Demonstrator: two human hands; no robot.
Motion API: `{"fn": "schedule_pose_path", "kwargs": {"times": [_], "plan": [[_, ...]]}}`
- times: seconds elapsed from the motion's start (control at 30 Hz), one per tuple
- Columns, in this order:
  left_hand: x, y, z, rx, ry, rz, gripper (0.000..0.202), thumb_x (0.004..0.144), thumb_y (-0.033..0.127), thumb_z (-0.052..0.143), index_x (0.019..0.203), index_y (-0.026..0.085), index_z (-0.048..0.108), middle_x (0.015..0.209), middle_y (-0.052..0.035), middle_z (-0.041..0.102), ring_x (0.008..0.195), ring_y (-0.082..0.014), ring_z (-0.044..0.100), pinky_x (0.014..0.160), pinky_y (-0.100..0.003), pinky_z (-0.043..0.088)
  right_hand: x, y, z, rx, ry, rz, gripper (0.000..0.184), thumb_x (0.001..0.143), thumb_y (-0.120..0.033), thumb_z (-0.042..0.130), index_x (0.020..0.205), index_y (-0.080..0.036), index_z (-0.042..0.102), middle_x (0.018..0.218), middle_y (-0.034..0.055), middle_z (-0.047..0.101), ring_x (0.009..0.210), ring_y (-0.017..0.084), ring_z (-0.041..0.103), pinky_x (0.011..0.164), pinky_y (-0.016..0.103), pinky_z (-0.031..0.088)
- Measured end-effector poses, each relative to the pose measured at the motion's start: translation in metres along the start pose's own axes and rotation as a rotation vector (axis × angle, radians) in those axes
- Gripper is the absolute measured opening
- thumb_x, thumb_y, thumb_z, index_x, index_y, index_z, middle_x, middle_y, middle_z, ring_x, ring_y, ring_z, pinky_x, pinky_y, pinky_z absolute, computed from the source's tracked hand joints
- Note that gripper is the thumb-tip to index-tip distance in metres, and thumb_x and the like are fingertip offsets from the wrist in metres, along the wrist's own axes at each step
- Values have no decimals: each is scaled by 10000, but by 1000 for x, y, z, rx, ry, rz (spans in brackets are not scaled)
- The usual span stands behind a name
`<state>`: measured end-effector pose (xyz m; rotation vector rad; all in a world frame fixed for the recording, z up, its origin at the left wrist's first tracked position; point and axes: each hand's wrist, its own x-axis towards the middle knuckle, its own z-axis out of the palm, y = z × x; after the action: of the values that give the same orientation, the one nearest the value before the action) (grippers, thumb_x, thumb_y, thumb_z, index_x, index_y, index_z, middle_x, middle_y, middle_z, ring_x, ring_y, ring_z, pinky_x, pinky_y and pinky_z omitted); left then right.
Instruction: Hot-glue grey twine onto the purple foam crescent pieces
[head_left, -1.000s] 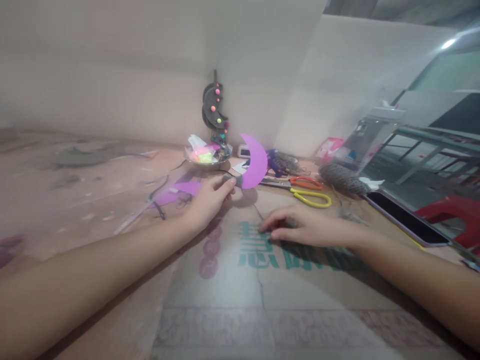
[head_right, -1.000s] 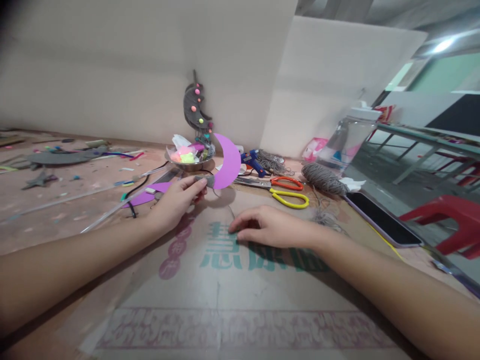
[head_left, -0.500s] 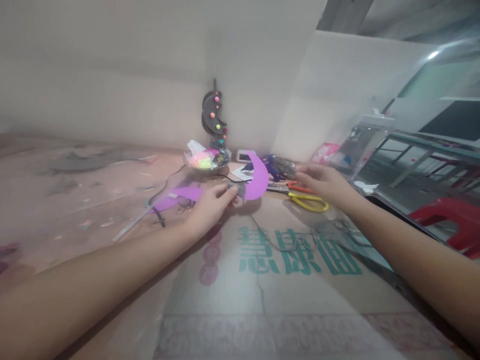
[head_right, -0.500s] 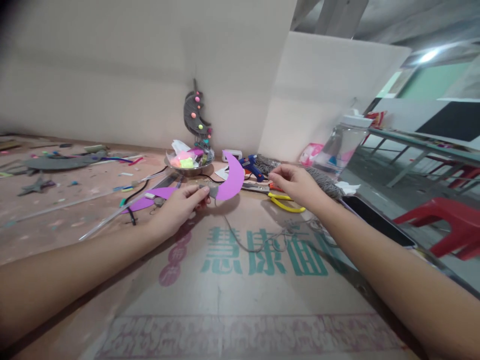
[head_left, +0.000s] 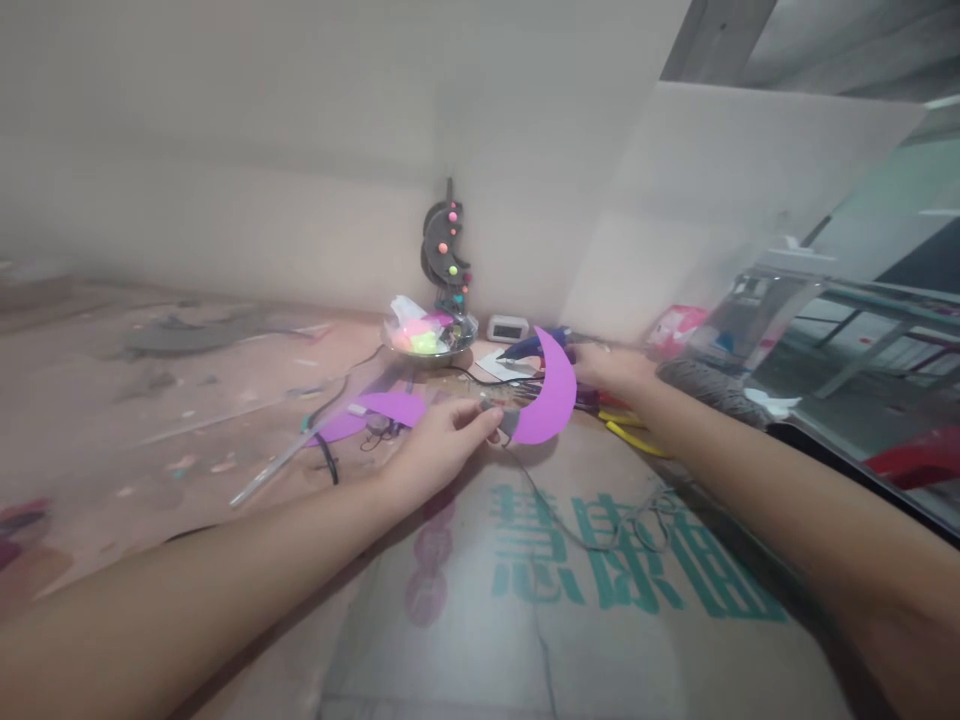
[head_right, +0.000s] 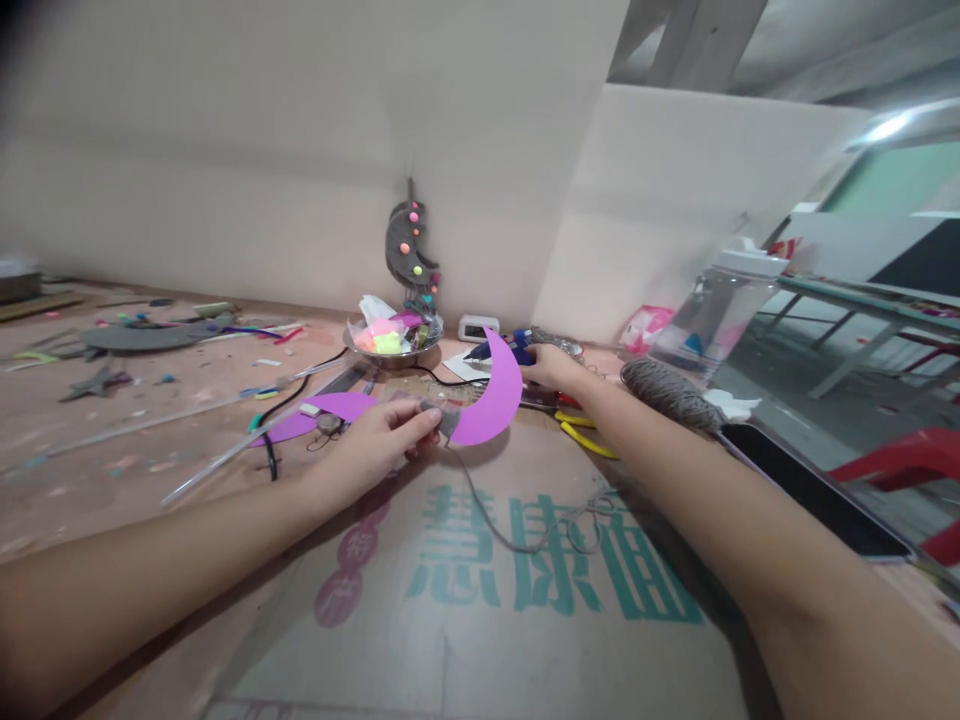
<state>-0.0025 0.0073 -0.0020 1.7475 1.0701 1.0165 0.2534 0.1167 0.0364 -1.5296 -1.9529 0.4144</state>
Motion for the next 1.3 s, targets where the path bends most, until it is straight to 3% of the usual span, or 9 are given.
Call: {"fn": "schedule_pose_path", "kwargs": {"times": [0.2,0.4,0.6,0.77,0.87,1.0,1.17,1.3], "plan": [[1,-1,1,-36,0,30,391,891,474,465,692,167,603,717,-18,637,623,-130,521,578,-239,360,2,-16,13,11,27,58,268,650,-324,760,855,-175,673,904,102,735,828,272,654,720,356,521],[-1,2,0,-12,-13,-4,384,862,493,510,731,164,657,709,-19,659,619,-131,528,575,-242,354,-10,-25,-5,87,116,180,186,655,-277,756,710,-169,616,620,109,675,659,279,639,626,389,513],[-1,4,-1,-75,1,-30,332,833,469,559,744,158,632,708,-12,657,598,-112,527,549,-225,353,-30,-17,-23,291,203,122,150,767,-331,619,775,-181,613,701,65,677,658,193,650,642,324,551],[2,3,-1,-148,32,-85,309,824,447,573,744,150,610,740,-18,653,603,-102,529,552,-217,368,-77,-17,-36,513,346,18,206,746,-377,694,848,-206,641,835,36,679,675,160,643,667,317,577],[3,0,0,-210,31,-74,287,830,418,571,766,141,612,747,-32,653,600,-98,529,557,-216,377,-112,-30,-33,451,318,-46,208,807,-413,641,899,-226,650,933,37,686,738,164,657,714,322,580],[4,-3,0,-206,22,-28,283,835,414,570,780,139,612,779,-44,662,652,-114,560,603,-224,405,-143,-45,-17,256,134,-197,227,820,-450,616,836,-228,661,851,50,701,807,211,671,792,371,568],[6,-6,-2,-135,56,-19,359,852,465,524,729,140,614,637,2,550,591,-107,501,560,-224,364,-152,-39,-1,214,78,-240,252,810,-466,627,902,-234,664,875,51,727,831,231,689,778,376,571],[7,-6,-3,-122,56,-22,395,858,497,500,724,144,614,635,7,527,583,-106,477,545,-227,345,-154,-35,0,115,52,-272,198,834,-428,603,824,-240,663,821,35,720,797,224,688,723,345,569]]}}
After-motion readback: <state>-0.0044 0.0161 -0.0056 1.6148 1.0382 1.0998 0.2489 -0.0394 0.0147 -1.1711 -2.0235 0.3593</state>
